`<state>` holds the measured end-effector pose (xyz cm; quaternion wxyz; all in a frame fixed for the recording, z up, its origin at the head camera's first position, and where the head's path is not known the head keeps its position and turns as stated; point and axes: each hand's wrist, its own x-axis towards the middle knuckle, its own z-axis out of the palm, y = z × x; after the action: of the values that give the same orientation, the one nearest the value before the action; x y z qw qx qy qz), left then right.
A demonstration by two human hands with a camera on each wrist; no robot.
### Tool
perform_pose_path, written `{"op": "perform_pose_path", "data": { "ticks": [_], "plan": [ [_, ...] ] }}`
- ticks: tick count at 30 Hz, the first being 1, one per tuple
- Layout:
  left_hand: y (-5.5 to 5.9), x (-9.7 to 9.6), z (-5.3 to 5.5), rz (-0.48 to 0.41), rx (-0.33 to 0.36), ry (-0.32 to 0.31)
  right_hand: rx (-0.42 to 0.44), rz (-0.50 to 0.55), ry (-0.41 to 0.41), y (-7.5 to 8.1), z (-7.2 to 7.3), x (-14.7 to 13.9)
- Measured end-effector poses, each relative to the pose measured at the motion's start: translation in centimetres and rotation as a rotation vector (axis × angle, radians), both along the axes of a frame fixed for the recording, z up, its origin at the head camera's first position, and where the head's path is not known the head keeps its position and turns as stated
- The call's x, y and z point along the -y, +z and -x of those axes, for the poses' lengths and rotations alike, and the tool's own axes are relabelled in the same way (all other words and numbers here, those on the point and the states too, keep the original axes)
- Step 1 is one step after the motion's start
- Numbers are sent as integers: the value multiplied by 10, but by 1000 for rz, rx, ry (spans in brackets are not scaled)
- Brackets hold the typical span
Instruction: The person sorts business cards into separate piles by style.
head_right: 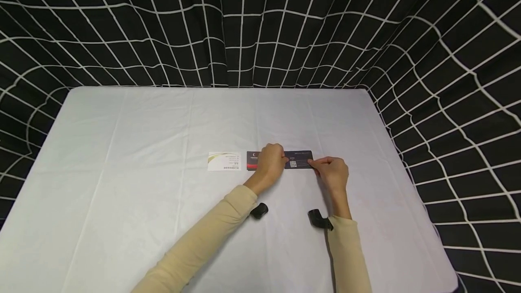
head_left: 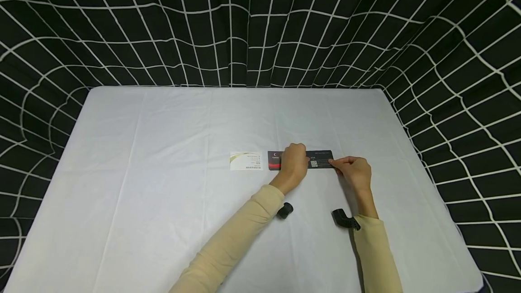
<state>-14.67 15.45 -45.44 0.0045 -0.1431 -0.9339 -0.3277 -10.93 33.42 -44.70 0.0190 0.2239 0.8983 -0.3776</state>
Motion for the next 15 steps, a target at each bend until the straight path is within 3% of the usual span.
{"op": "perform_pose_path", "data": {
  "ticks": [3, 7, 12, 15],
  "plan": [
    [1, 10, -3, -58, -62, -39, -21, -25, 31, 0, 0, 1],
    [12, 45, -12, -94, -157, -101, -108, -77, 138, -1, -10, -1],
    [22, 115, -22, -52, -146, -116, -234, -153, 308, -2, -30, -13],
    [23, 159, -23, -8, -125, -127, -229, -169, 373, -1, -40, -22]
  ]
}}
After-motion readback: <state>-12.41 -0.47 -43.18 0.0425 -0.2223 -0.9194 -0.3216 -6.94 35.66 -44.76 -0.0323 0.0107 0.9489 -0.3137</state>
